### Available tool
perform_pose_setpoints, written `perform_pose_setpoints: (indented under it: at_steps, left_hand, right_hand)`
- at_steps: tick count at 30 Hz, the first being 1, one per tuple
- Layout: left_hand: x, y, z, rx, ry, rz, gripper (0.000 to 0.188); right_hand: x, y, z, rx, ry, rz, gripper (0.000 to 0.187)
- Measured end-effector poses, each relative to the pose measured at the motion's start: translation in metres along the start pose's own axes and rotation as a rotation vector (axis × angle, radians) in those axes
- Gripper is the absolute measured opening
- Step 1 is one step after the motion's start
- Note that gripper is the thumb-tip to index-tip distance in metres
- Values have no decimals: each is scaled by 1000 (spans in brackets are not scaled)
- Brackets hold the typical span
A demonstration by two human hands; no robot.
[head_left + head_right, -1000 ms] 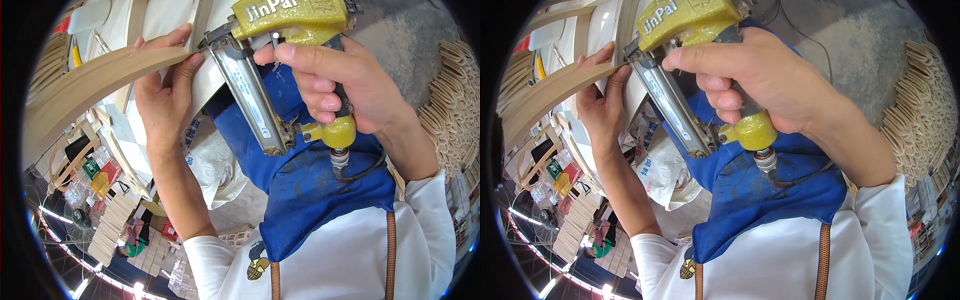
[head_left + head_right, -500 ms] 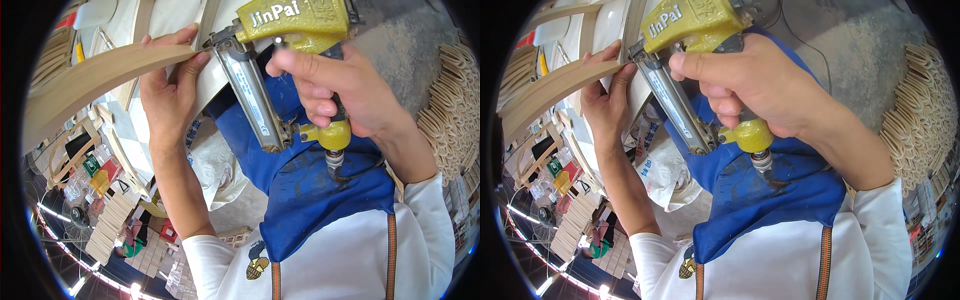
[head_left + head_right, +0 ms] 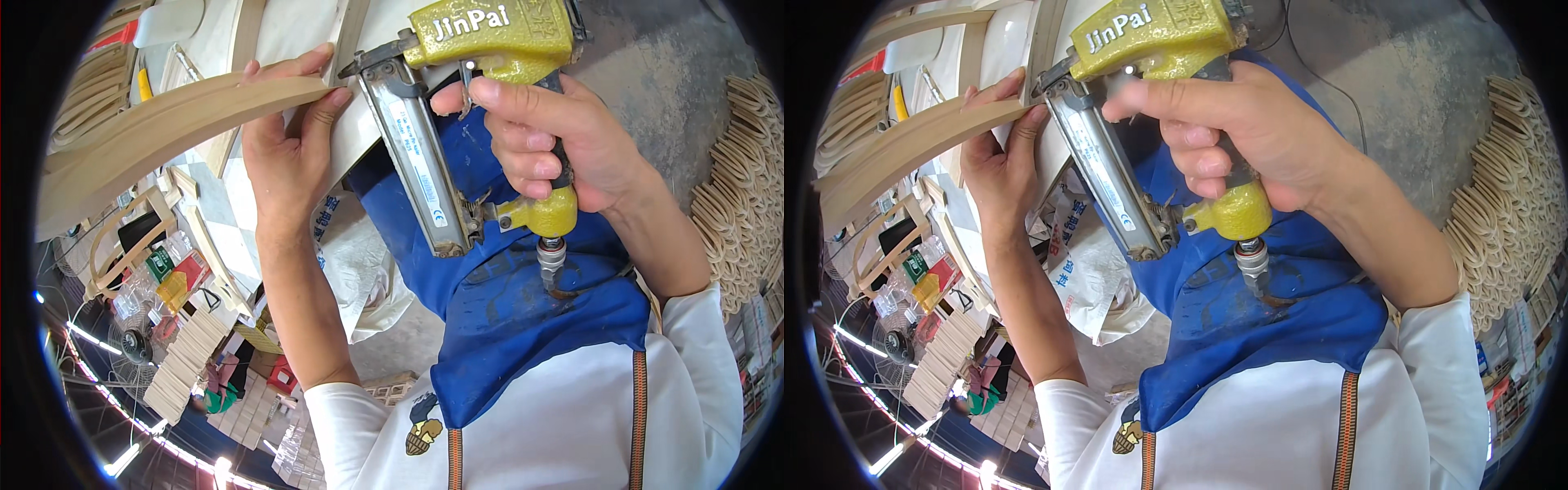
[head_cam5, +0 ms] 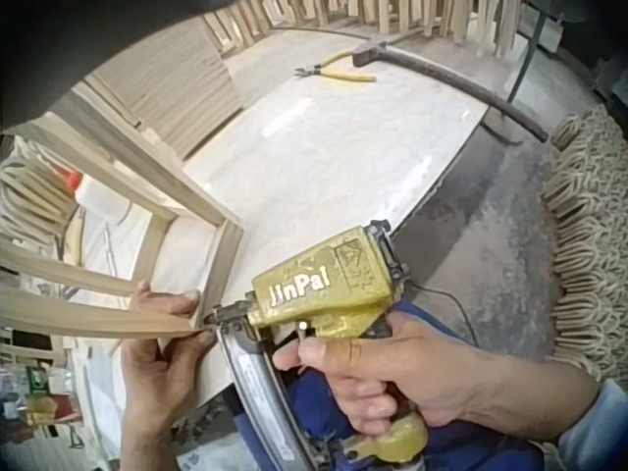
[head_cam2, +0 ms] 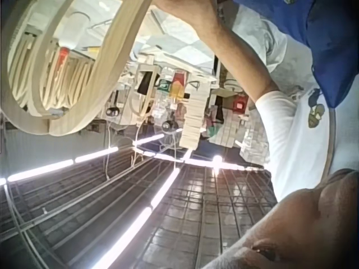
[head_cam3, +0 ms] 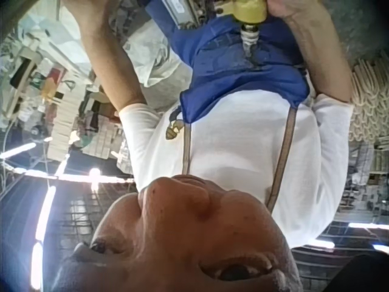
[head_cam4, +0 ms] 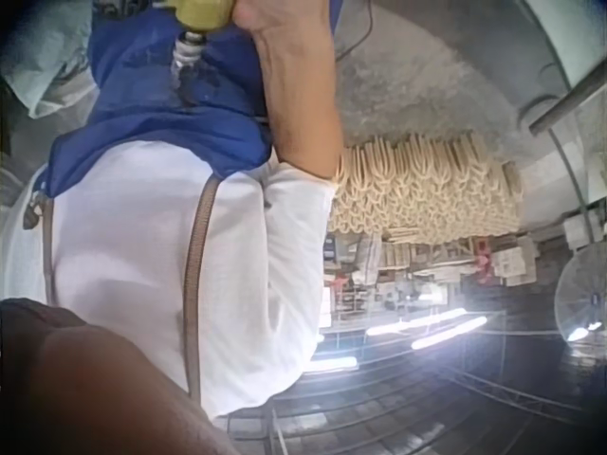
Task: Assembling curved wooden frame components using a pneumatic nail gun.
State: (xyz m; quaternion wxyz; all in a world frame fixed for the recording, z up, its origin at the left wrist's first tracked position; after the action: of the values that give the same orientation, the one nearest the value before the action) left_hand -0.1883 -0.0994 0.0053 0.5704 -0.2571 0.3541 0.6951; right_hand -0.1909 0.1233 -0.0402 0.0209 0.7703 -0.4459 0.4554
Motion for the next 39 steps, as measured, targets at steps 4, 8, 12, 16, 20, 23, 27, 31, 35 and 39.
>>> perform_pose_setpoints:
  at_steps: [4,8,12,16,20,23,27,31,35,39]
  left_hand:
    - [-1,0,-1,2,-28,-8,28]
    - [-1,-1,0,-3,-16,-9,28]
    - [0,-1,0,-6,-8,-3,29]
    - [0,0,1,-3,1,1,29]
    - [-3,0,0,-1,10,1,29]
    - [-3,2,1,-17,-8,-88,32]
    - [-21,8,-1,-79,-159,-172,36]
    - [-34,21,-4,-191,-407,-222,41]
    - [-37,43,-6,-370,-724,-169,45]
    - [-17,63,4,-476,-499,-351,48]
  right_hand:
    - [2,2,1,-6,-12,-17,38]
    - [3,0,-3,37,14,-39,33]
    - [4,-2,-2,59,-11,-18,32]
    - [4,-3,-3,63,-36,12,32]
    - [6,-2,-8,65,-19,9,32]
    - [6,0,-25,8,-141,-43,36]
    - [6,-10,-82,-109,-475,-90,36]
    - [30,-25,-146,-610,-1366,-367,35]
    - [42,-34,-164,-982,-2033,-542,36]
    - [28,-12,-137,-1135,-2514,-680,34]
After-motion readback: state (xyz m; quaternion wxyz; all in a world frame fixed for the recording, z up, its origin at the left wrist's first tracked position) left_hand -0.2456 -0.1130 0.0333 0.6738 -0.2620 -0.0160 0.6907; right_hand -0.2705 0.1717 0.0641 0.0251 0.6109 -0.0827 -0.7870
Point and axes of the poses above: each hand's wrist, its own y-axis towards the middle knuckle, its own x-axis out of the palm, z = x × y, the point moved 6 cm from there along y, towards the middle knuckle, and after that the axes turned 13 degrees about -x, right-handed, at the moved point
